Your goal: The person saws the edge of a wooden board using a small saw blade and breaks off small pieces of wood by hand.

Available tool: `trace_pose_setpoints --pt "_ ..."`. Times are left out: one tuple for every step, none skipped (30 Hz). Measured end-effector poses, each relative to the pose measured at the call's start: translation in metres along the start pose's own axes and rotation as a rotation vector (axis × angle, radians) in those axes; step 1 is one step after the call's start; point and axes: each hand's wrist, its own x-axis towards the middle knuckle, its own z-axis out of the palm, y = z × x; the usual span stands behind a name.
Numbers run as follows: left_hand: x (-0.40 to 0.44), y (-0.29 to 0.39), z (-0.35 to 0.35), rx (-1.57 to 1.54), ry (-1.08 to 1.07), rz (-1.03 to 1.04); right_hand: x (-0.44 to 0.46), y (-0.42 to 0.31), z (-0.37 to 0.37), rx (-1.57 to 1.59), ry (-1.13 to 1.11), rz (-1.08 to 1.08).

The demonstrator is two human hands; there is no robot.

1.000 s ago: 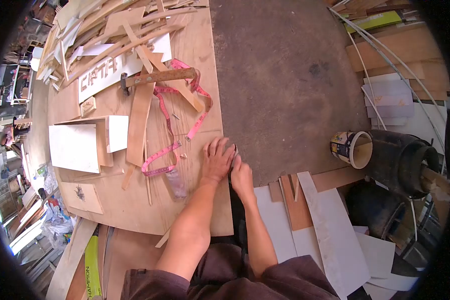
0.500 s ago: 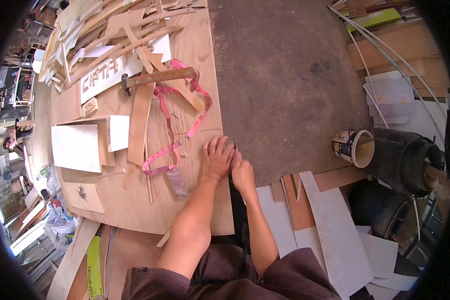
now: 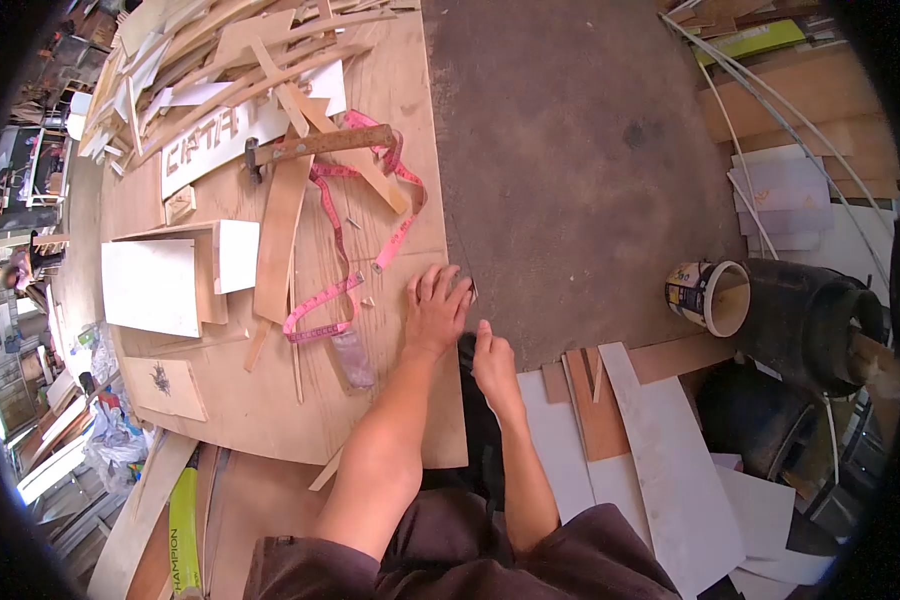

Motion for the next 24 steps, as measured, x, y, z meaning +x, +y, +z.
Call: trace_pose_setpoints --pt "-0.001 -0.001 0.001 -0.003 -0.004 -0.002 0.001 0.001 0.006 0.013 0.026 -0.006" --pt "-0.005 -0.002 0.001 -0.007 -0.015 -0.003 0.007 0.0 0.011 0.017 0.024 -0.002" --pt "-0.006 -0.002 0.001 -0.006 -0.02 -0.002 0.017 -0.013 0.011 0.022 0.039 -0.054" --pt "-0.006 -0.002 0.002 0.006 -0.008 0.008 0.02 -0.019 0.011 0.026 0.054 -0.106" --pt "-0.006 -0.003 0.002 0.018 0.005 0.019 0.013 -0.016 0.01 0.029 0.055 -0.102" --pt "-0.003 -0.003 0.0 0.019 0.007 0.024 0.004 -0.011 0.008 -0.007 0.041 -0.096" --pt "-0.003 0.0 -0.004 0.012 -0.028 0.003 -0.005 -0.007 0.005 -0.047 0.026 -0.089" --pt "-0.003 0.001 -0.005 0.004 -0.064 -0.022 -0.015 -0.001 0.003 -0.051 0.027 -0.089" --pt "-0.002 0.001 -0.004 0.001 -0.062 -0.026 -0.026 0.004 0.001 -0.04 0.003 -0.03" --pt "-0.003 0.0 -0.003 0.001 -0.053 -0.019 -0.032 0.007 0.0 -0.029 -0.021 0.031" --pt "-0.004 0.0 -0.002 0.002 -0.044 -0.007 -0.026 0.005 0.002 -0.03 -0.021 0.033" --pt "-0.005 -0.001 0.0 0.002 -0.043 -0.004 -0.009 -0.002 0.007 -0.043 0.028 -0.017" --pt "-0.004 -0.002 0.002 0.011 -0.024 -0.001 0.006 -0.01 0.009 -0.054 0.077 -0.07" --pt "-0.004 -0.003 0.004 0.021 -0.004 0.002 0.018 -0.017 0.009 -0.051 0.08 -0.075" --pt "-0.005 -0.002 0.004 0.024 -0.002 0.002 0.027 -0.025 0.009 -0.083 0.08 -0.088" --pt "-0.006 -0.003 0.003 0.035 -0.001 0.006 0.031 -0.031 0.011 -0.112 0.079 -0.099" --pt "-0.006 -0.003 0.003 0.041 -0.003 0.012 0.023 -0.029 0.009 -0.109 0.079 -0.097" --pt "-0.006 -0.003 0.002 0.037 -0.005 0.011 0.001 -0.023 0.005 -0.129 0.074 -0.089" --pt "-0.005 -0.003 0.001 0.038 -0.024 0.011 -0.018 -0.013 0.002 -0.151 0.068 -0.081" --pt "-0.005 -0.002 0.0 0.042 -0.04 0.01 -0.024 0.011 0.011 -0.146 0.096 -0.105" --pt "-0.005 -0.002 0.0 0.041 -0.04 0.004 -0.024 0.006 0.01 -0.15 0.093 -0.104" --pt "-0.005 -0.002 0.0 0.023 -0.03 0.004 -0.021 0.001 0.009 -0.113 0.086 -0.112" --pt "-0.006 -0.001 -0.001 0.005 -0.019 0.007 -0.017 -0.006 0.008 -0.075 0.083 -0.12" --pt "-0.005 0.0 -0.001 0.005 -0.017 0.012 0.005 -0.01 0.011 -0.037 0.124 -0.15"
